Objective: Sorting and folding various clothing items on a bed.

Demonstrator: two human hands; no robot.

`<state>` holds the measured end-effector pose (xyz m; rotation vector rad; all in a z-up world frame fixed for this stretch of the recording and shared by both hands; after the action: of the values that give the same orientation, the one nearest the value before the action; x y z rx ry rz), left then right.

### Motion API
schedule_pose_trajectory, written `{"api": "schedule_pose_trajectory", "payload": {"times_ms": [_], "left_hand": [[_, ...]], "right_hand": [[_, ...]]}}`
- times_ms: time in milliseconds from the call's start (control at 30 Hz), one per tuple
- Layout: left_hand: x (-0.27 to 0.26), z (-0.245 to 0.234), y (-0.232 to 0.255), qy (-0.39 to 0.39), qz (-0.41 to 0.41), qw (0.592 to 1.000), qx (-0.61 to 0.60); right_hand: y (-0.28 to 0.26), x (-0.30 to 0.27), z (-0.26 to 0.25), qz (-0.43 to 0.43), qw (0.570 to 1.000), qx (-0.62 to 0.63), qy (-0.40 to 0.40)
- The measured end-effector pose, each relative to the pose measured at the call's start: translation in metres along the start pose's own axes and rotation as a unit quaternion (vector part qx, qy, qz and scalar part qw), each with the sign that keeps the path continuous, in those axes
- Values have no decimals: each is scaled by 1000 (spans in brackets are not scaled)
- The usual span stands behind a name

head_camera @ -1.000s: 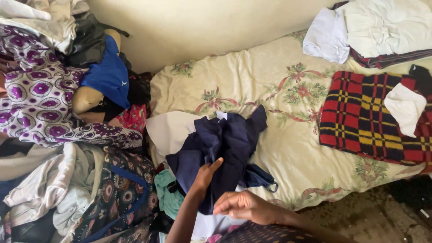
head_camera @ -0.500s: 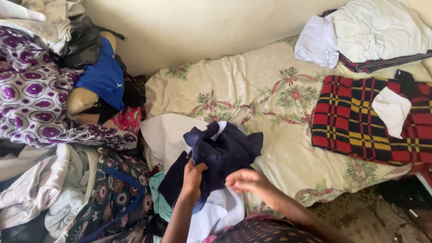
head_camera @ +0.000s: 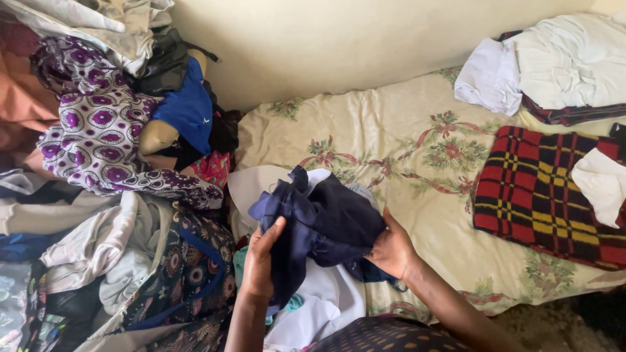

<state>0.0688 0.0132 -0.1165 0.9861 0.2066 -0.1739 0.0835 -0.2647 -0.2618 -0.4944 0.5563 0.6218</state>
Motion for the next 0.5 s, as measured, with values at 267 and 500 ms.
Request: {"api": "schedule_pose_trajectory", "payload": {"times_ms": [267,500], "left_hand": [[-8,-21,33,42,99,994,-7],[-18,-5,45,15,93,993,-72]], "right_hand": [[-61,-47,40,-170,978,-99,-71],[-82,-125,100,-282,873,-357,-177]]}}
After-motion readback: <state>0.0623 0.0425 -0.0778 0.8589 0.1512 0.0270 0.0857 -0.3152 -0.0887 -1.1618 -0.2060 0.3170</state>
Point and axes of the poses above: each hand's wrist, its own x-axis towards the middle knuckle, its own z-axis out of the palm, y = z × x, the point moved 2 cm from there along x, towards the middle knuckle, and after that the axes turned 5 degrees about z, right-handed, at the moved point
